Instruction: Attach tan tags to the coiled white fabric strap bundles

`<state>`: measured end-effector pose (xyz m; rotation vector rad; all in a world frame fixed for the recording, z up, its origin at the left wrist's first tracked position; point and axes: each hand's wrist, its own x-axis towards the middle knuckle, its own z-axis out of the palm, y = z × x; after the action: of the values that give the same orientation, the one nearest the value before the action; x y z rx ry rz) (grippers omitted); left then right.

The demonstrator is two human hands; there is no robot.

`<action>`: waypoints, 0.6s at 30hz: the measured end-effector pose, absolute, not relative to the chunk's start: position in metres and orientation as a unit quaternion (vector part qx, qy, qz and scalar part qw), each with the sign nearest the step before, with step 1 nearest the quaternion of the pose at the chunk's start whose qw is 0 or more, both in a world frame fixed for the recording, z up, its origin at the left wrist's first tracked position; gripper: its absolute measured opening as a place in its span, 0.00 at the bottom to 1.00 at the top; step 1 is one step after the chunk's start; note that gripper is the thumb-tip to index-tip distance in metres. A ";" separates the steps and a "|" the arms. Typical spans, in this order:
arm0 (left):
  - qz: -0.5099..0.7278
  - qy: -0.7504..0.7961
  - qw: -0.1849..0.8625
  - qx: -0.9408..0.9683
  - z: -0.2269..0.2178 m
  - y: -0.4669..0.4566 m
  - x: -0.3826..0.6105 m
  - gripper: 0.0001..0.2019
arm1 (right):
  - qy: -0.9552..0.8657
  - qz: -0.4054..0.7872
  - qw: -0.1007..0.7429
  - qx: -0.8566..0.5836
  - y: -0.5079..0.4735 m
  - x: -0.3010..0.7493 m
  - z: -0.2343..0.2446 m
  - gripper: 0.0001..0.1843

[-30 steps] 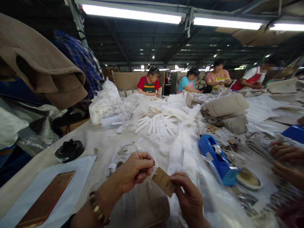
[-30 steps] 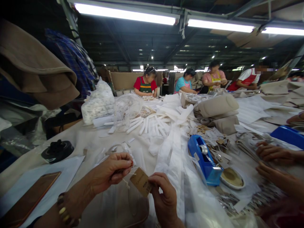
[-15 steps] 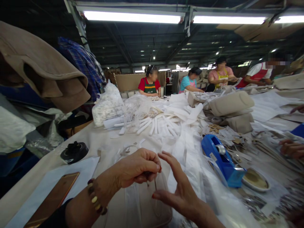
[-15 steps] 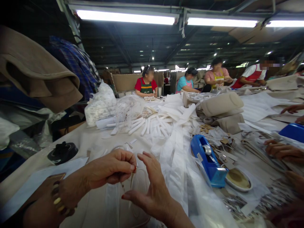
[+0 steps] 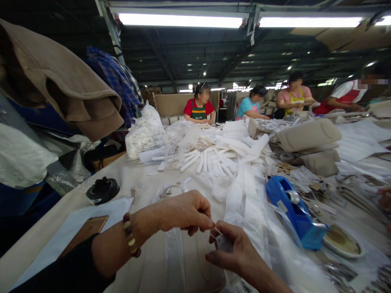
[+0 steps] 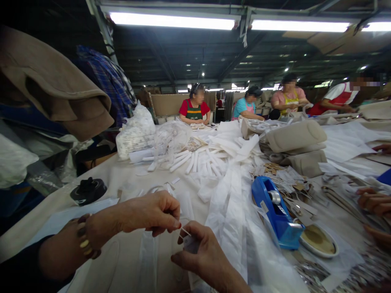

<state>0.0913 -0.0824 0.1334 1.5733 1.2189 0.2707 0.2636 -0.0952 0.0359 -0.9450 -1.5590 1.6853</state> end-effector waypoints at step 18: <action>0.143 0.432 0.706 0.544 0.099 -0.113 0.073 0.05 | -0.689 0.618 0.291 -0.243 -0.098 0.271 0.035 0.20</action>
<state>0.0726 -0.1130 0.0991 1.2081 0.9593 0.3188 0.2710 -0.0978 0.0346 -0.6472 -1.8372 1.6473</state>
